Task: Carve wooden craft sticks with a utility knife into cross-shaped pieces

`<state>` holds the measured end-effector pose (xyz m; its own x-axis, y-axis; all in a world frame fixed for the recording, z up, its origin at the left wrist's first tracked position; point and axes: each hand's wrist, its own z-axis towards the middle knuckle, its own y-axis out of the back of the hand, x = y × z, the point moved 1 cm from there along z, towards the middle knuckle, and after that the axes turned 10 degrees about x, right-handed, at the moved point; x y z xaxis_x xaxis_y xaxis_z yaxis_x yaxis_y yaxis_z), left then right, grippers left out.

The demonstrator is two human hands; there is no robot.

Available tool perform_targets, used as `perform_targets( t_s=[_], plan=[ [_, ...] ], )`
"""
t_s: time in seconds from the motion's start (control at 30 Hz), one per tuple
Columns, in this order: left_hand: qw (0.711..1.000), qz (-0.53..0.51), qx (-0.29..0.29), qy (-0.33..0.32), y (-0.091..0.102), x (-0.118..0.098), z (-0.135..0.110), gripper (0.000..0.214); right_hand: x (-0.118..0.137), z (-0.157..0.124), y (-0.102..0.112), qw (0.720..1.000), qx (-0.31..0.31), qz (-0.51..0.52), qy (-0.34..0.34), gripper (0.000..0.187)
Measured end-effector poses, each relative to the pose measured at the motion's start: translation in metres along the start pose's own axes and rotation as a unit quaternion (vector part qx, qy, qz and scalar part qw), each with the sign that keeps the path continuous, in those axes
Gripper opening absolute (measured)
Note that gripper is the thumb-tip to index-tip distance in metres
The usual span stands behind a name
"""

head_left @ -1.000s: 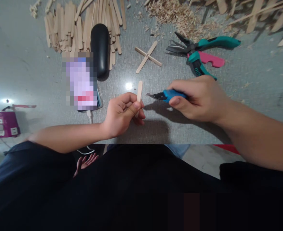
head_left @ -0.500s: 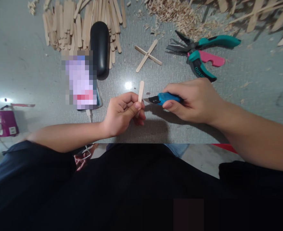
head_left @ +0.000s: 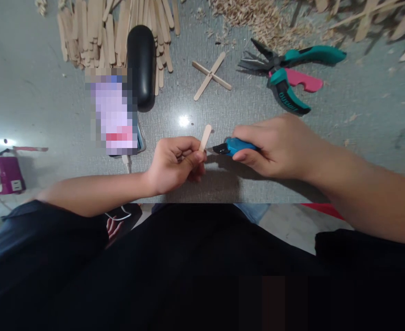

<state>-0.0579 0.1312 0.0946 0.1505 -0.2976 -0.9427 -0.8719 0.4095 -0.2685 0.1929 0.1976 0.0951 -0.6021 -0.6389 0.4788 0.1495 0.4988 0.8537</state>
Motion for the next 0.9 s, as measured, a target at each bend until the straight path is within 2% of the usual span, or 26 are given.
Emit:
perform_targets(
  t_s=[0.1,0.23,0.43,0.57,0.7,0.8,0.9],
  plan=[
    [1.000,0.022,0.004,-0.011,0.001,0.001,0.000,0.025,0.002,-0.002,-0.002,0.999,0.025,-0.021,-0.011,0.087],
    [0.999,0.036,0.007,-0.021,0.002,0.004,-0.001,0.024,0.005,-0.003,-0.005,0.999,0.038,-0.017,-0.031,0.088],
    [0.998,0.042,0.003,-0.049,0.003,0.006,0.000,0.036,0.014,-0.001,-0.005,0.999,0.033,-0.012,-0.040,0.082],
    [0.998,-0.011,-0.007,-0.064,0.002,0.006,0.004,0.047,0.024,0.001,0.007,0.996,0.009,0.080,-0.047,0.075],
    [0.997,-0.040,-0.015,-0.068,-0.001,0.006,0.003,0.045,0.025,0.002,0.017,0.983,-0.004,0.180,-0.036,0.072],
    [0.996,-0.058,-0.017,-0.065,-0.002,0.006,0.000,0.044,0.017,0.002,0.020,0.974,0.021,0.225,0.016,0.074],
    [0.995,-0.075,-0.027,-0.062,-0.002,0.006,0.000,0.046,0.009,0.001,0.024,0.946,0.039,0.312,0.077,0.073]
  ],
)
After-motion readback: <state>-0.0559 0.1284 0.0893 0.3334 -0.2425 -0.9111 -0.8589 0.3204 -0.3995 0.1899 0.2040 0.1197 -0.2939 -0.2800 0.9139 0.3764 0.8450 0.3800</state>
